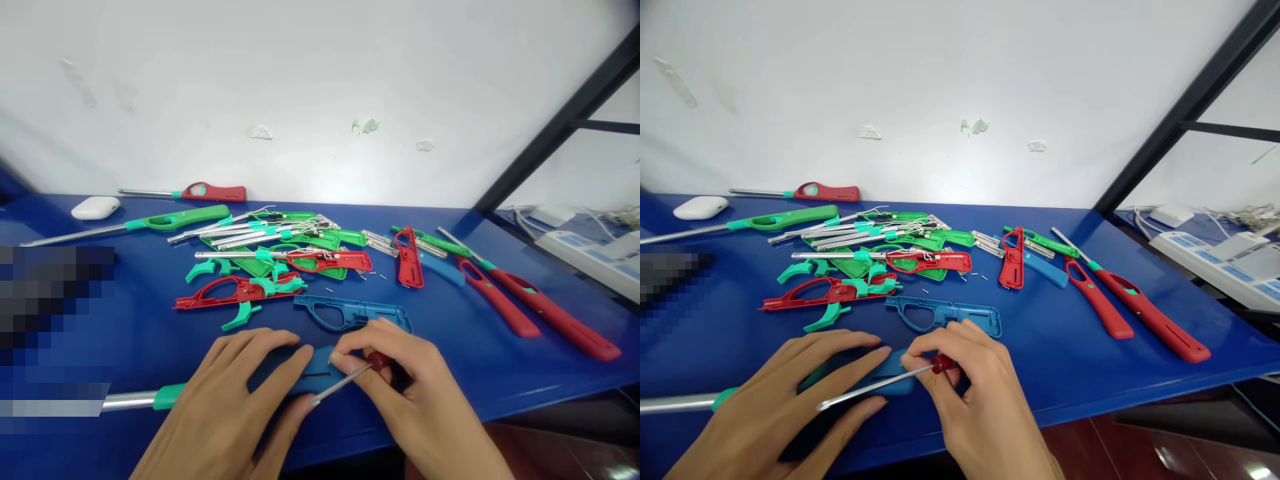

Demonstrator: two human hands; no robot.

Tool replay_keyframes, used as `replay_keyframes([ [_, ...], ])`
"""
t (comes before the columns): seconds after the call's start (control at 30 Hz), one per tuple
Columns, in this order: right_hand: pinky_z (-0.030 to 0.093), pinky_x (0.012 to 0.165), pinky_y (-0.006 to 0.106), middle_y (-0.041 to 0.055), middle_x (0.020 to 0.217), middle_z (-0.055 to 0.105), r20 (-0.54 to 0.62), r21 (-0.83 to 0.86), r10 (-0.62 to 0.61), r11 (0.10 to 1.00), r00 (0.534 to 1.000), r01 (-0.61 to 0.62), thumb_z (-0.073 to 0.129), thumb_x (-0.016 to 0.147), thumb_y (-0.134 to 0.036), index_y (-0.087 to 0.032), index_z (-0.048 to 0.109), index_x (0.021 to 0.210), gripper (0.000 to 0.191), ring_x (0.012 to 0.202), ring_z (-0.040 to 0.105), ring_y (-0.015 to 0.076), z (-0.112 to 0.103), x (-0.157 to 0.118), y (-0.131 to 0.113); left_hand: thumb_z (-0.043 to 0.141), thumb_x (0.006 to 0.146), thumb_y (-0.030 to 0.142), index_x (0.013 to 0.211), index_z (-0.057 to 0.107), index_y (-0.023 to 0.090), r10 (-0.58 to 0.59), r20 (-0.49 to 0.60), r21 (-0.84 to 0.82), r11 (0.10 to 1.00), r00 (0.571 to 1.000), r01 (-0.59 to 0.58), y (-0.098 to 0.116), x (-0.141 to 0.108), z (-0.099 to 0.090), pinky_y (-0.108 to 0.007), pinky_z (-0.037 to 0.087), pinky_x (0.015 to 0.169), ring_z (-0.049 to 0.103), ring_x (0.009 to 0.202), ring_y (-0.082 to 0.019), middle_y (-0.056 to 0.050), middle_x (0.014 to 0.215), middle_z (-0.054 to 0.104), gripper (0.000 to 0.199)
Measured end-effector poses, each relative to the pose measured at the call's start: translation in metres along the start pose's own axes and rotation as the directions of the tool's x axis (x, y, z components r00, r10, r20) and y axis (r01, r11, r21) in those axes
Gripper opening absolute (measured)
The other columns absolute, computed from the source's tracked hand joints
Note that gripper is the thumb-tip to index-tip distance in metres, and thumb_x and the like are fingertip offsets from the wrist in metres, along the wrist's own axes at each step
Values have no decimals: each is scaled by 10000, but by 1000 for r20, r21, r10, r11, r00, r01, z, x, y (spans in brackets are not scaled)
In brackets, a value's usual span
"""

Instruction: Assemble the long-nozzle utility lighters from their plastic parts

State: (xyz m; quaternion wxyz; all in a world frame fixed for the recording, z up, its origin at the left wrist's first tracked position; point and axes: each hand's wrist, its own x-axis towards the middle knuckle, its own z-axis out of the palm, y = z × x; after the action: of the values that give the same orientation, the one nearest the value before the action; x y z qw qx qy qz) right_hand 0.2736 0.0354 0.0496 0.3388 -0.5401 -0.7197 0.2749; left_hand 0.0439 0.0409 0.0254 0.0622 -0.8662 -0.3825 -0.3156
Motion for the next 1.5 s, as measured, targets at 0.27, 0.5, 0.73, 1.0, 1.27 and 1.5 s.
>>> replay_keyframes([
  [0.27,393,593,269,-71,714,585,-40,-22,-14,1000,999,13,673,1015,-324,-322,739,875,154,625,501,115,1,-1,3,587,1035,260,1286,655,249,-33,21,-72,997,999,34,2,-1,4,-348,553,845,661,989,-195,-30,1129,702,260],
  [0.5,435,613,233,-71,726,577,-92,-53,-77,996,993,72,673,1004,-228,-328,745,894,165,644,528,103,2,-2,3,577,1043,251,1312,644,250,-29,33,-71,997,999,31,2,-3,2,-372,544,882,638,1016,-207,-38,1153,689,278],
  [0.73,461,584,232,-45,746,601,-161,-160,-235,965,959,210,647,983,-123,-297,751,979,203,662,561,118,5,-5,7,562,1049,232,1307,639,234,-30,27,-92,995,999,33,2,-2,2,-386,580,880,640,985,-205,-52,1138,687,269],
  [1.0,454,560,249,-1,744,552,-147,-454,-490,805,859,382,535,934,17,-219,724,1206,407,669,483,140,12,-16,13,470,1083,219,1262,653,197,6,12,-85,996,1000,-5,3,3,-1,-372,619,795,651,921,-202,-68,1060,705,257],
  [1.27,485,617,260,6,754,554,-73,-472,-506,777,859,417,520,941,21,-180,696,1305,451,685,495,141,8,-22,17,496,1076,223,1243,678,213,-5,3,-94,996,1000,5,4,4,-3,-375,580,825,654,935,-198,-46,1064,717,247],
  [1.5,493,618,268,-6,745,552,-91,-485,-503,776,859,403,542,950,-25,-146,699,1308,410,657,508,126,9,-24,17,496,1076,211,1263,669,196,16,1,-79,997,1000,-16,3,4,-1,-399,552,849,660,950,-211,-59,1076,719,255],
])
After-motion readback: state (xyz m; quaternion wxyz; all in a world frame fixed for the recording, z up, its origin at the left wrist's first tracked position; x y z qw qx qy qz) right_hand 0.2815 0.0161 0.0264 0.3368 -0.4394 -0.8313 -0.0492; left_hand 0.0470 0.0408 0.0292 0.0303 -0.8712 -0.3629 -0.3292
